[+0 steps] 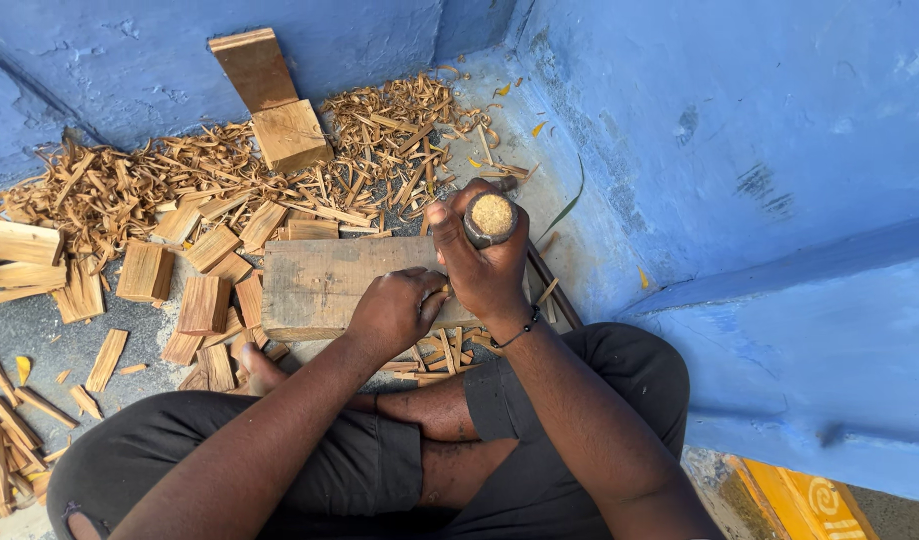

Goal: The person sits cross-legged on the floor and uses a chisel and a wooden mallet to carve small rectangular wooden blocks. They repeatedly strike the chisel to shape the wood, generating a pile of wood shavings on the floor.

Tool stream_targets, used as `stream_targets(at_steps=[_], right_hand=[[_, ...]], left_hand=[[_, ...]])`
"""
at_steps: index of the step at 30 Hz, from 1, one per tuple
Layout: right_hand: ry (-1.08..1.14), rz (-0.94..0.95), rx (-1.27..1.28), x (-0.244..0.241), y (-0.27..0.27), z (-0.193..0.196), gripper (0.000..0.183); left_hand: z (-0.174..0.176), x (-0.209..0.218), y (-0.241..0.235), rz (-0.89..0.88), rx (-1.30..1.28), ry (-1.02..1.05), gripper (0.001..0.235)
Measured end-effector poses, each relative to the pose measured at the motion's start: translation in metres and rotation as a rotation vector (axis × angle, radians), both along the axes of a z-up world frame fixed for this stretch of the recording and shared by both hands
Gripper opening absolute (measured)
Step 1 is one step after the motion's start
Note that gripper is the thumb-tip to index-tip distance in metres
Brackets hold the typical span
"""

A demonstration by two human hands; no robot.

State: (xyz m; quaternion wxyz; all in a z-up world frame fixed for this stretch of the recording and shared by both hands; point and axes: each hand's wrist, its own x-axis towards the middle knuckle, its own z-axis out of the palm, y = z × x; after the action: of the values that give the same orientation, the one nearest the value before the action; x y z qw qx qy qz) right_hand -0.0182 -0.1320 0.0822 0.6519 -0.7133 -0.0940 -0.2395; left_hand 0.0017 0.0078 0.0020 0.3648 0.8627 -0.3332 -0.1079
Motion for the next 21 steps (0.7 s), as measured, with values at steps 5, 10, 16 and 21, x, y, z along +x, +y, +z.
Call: stream_targets(at_steps=[5, 10, 16, 21], right_hand=[[-0.003, 0.038, 0.1, -0.0031, -0.0028, 0.0008, 0.03], [0.009, 0.033, 0.044, -0.0036, -0.0025, 0.0006, 0.03], [0.007, 0.045, 0.052, -0.005, -0.001, -0.0026, 0.029], [0.009, 0.048, 0.041, -0.0046, -0.0036, -0.005, 0.03]], left_hand=[[0.0012, 0.0007, -0.0005, -0.021, 0.022, -0.009, 0.02], [0.0022, 0.0021, -0.0017, -0.04, 0.071, -0.037, 0.021], [0.0006, 0.0022, -0.0008, -0.033, 0.101, -0.004, 0.023], [-0.002, 0.0028, -0.0013, -0.04, 0.111, -0.011, 0.023]])
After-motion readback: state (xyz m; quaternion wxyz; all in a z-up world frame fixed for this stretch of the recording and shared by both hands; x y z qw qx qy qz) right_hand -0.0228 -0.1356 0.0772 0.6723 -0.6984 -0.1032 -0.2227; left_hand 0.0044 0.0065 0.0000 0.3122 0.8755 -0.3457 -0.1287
